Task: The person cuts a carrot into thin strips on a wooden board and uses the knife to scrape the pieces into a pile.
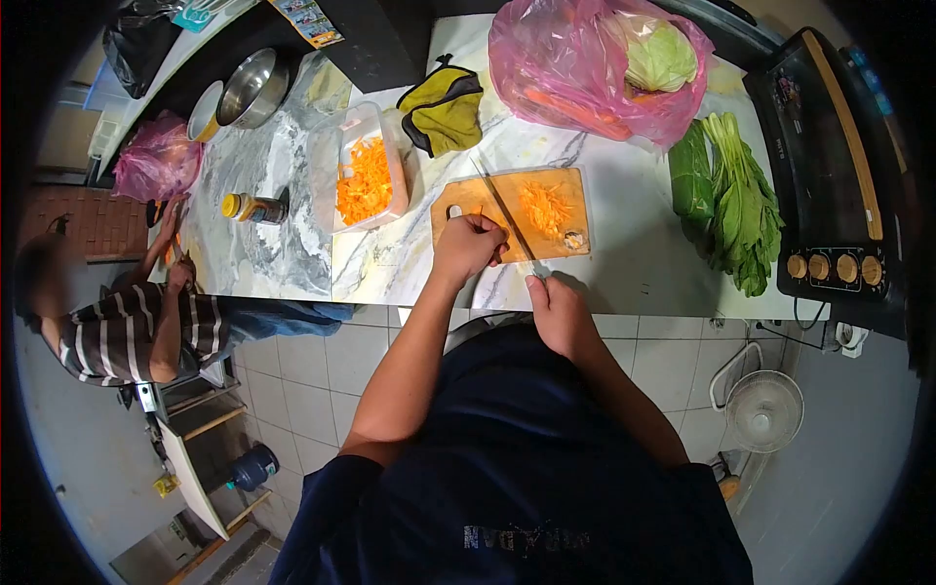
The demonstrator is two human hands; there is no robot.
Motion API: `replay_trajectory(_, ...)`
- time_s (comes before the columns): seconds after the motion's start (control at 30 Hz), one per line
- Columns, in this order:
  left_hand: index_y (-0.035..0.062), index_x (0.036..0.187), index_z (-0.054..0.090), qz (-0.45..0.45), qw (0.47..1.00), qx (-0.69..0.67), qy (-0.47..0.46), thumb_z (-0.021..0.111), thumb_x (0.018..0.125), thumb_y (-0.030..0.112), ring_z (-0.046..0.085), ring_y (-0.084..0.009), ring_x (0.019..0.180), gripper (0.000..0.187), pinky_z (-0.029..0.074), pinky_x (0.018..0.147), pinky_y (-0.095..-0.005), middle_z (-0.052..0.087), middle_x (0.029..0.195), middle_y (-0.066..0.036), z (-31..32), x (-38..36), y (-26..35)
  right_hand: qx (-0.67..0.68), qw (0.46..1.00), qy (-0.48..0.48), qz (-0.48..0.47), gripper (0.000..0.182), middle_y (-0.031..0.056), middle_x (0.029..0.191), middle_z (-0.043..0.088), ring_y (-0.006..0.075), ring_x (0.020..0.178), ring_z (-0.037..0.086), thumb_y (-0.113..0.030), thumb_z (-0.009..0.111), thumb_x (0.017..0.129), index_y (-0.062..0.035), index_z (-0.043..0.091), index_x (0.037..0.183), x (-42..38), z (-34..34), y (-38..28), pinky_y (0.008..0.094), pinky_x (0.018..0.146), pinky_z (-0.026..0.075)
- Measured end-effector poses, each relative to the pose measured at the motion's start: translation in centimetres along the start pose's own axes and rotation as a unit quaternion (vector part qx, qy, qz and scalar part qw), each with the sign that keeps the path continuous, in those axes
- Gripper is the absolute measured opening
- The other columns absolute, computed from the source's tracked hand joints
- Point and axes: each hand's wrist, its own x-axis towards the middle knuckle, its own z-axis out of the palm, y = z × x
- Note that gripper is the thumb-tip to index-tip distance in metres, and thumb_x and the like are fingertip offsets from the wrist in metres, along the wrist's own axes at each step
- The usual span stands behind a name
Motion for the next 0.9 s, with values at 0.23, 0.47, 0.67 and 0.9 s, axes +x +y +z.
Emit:
replay_trajectory(0.23,-0.0031,0.075,0.062,0.008,1.0,0.008,0.007,0.067,0.083,0.009,0.056,-0.012,0.049,0.015,0.045,0.047,-0.0256,0.063,0.065,-0.007,0.1,0.0,-0.1,-0.013,1.0,-0.023,-0.011,0.044,0.0312,0.085,0.06,0.0496,0.088,0.056,-0.035,0.048,0.099,0.0057,0.057,0.083,0.2,-0.4,0.2,0.0512,0.075,0.045)
replay_trajectory(0.47,-0.004,0.075,0.063,0.005,1.0,0.004,0.008,0.067,0.084,0.01,0.057,-0.012,0.048,0.017,0.045,0.046,-0.0261,0.063,0.063,-0.007,0.1,0.1,0.0,-0.011,1.0,-0.024,-0.015,0.045,0.0313,0.084,0.059,0.0498,0.087,0.056,-0.035,0.048,0.099,0.0058,0.057,0.082,0.2,-0.6,0.0,0.0513,0.074,0.045)
replay_trajectory(0.67,-0.0034,0.076,0.062,0.003,1.0,0.004,0.007,0.066,0.084,0.009,0.056,-0.0116,0.047,0.015,0.044,0.045,-0.0261,0.063,0.063,-0.007,0.1,-0.1,0.3,-0.028,0.999,-0.024,0.001,0.044,0.0312,0.084,0.059,0.05,0.087,0.056,-0.034,0.048,0.099,0.0056,0.057,0.083,0.4,0.0,-0.1,0.0518,0.074,0.045)
replay_trajectory(0.9,-0.003,0.075,0.061,0.002,1.0,-0.009,0.005,0.065,0.083,0.008,0.056,-0.0118,0.047,0.014,0.044,0.045,-0.0264,0.063,0.063,-0.007,0.1,0.4,-0.4,0.002,1.0,-0.012,-0.002,0.042,0.0311,0.084,0.059,0.0502,0.085,0.055,-0.033,0.048,0.099,0.0057,0.055,0.083,0.5,0.4,0.8,0.05,0.071,0.045)
